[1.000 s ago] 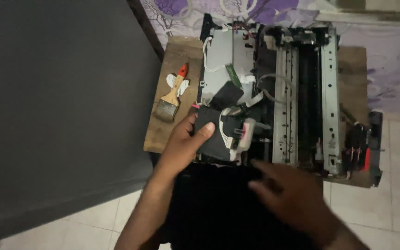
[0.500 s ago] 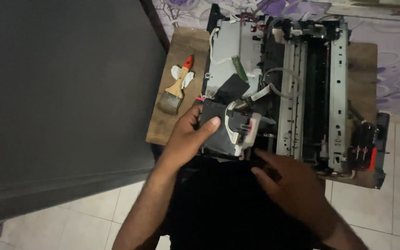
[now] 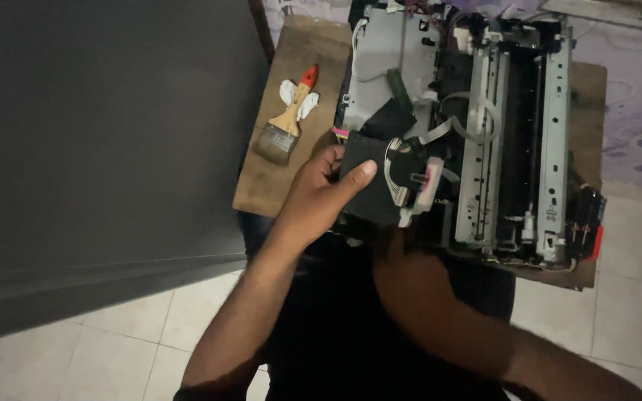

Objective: Repairing a printer by manipulating the ink carriage and internal ribbon cables.

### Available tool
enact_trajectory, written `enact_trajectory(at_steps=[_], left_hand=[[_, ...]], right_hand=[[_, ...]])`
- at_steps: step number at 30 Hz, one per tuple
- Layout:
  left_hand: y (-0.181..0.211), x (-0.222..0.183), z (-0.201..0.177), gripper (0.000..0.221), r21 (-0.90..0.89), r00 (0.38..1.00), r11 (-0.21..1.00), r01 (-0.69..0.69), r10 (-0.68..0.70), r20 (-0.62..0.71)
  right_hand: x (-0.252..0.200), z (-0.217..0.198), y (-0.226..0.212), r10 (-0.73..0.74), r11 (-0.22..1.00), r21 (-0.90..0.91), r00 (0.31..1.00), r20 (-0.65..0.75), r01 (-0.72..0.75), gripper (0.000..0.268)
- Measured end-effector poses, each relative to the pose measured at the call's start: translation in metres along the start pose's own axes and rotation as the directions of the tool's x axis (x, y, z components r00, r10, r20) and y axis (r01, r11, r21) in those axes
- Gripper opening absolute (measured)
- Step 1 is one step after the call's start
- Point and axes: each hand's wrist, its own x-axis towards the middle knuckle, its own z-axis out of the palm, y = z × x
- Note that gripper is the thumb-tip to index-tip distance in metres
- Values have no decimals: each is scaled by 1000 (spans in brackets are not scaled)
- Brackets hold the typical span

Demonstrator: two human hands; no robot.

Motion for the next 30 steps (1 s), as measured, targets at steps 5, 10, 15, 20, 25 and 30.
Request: enact_trajectory(at_steps=[5, 10, 15, 20, 25, 30], left_hand=[[6, -5, 0, 55, 38, 999, 998, -53, 53, 1], [6, -7, 1, 65, 175, 998, 984, 28, -19, -52], [13, -7, 0, 83, 222, 994, 969, 112, -106, -40], [15, -10, 4, 87, 151, 996, 985, 84, -82, -17], [18, -11, 2, 93, 110, 998, 991, 70, -70, -3], [18, -13, 2, 85, 133, 996, 987, 91, -91, -5]], right_hand=[[26, -5, 2, -57, 986, 166, 973, 223, 20, 14], [21, 1, -10, 73, 951, 272, 961, 266, -147, 19], [26, -8, -17, -17, 993, 113, 962, 273, -14, 19], [33, -24, -19, 11, 984, 164, 943, 333, -69, 23], [32, -26, -14, -32, 994, 111, 910, 414, -15, 18], [25, -3, -21, -23, 980, 188, 896, 444, -68, 22]])
